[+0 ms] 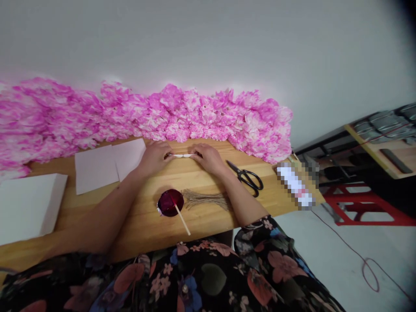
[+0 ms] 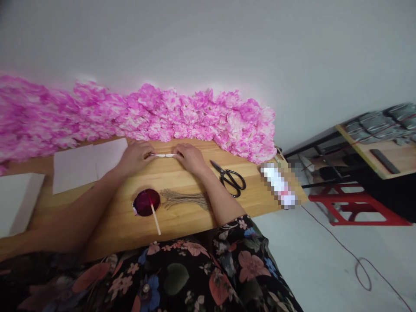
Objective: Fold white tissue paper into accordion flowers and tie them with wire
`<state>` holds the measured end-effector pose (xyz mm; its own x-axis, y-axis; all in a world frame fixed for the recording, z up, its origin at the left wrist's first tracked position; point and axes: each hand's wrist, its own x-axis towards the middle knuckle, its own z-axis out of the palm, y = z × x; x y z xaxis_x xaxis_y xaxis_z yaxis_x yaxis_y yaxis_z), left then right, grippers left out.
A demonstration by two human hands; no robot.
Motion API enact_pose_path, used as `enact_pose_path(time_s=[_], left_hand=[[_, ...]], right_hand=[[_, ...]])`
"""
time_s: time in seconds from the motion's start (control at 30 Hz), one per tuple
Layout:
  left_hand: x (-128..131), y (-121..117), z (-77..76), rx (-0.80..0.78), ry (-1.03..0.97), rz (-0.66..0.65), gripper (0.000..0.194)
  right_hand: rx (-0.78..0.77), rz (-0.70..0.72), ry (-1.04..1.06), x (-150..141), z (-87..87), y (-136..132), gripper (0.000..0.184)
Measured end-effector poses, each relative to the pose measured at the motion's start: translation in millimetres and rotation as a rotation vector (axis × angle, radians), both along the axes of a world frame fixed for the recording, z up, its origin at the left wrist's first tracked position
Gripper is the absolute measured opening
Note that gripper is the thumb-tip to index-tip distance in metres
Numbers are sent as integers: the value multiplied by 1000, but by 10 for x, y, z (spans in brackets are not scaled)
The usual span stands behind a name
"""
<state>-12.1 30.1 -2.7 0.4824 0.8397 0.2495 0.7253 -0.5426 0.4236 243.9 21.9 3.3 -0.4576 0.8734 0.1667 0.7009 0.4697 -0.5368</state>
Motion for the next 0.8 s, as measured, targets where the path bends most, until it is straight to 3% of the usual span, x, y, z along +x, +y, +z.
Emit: enact_pose_path(time_s=[0.23, 0.37, 0.5, 0.8], left_hand=[[12, -11, 21, -9, -11, 1, 18], [50, -34, 35, 9, -11, -15, 18], [102, -62, 46, 38, -21, -55, 20], [123, -53, 61, 79, -66, -46, 17]], right_hand=[[42, -100, 73, 26, 49, -16, 17], [177, -5, 109, -4, 77, -53, 35], [156, 118, 42, -81, 29, -56, 30], [80, 90, 42, -126, 43, -77, 21]])
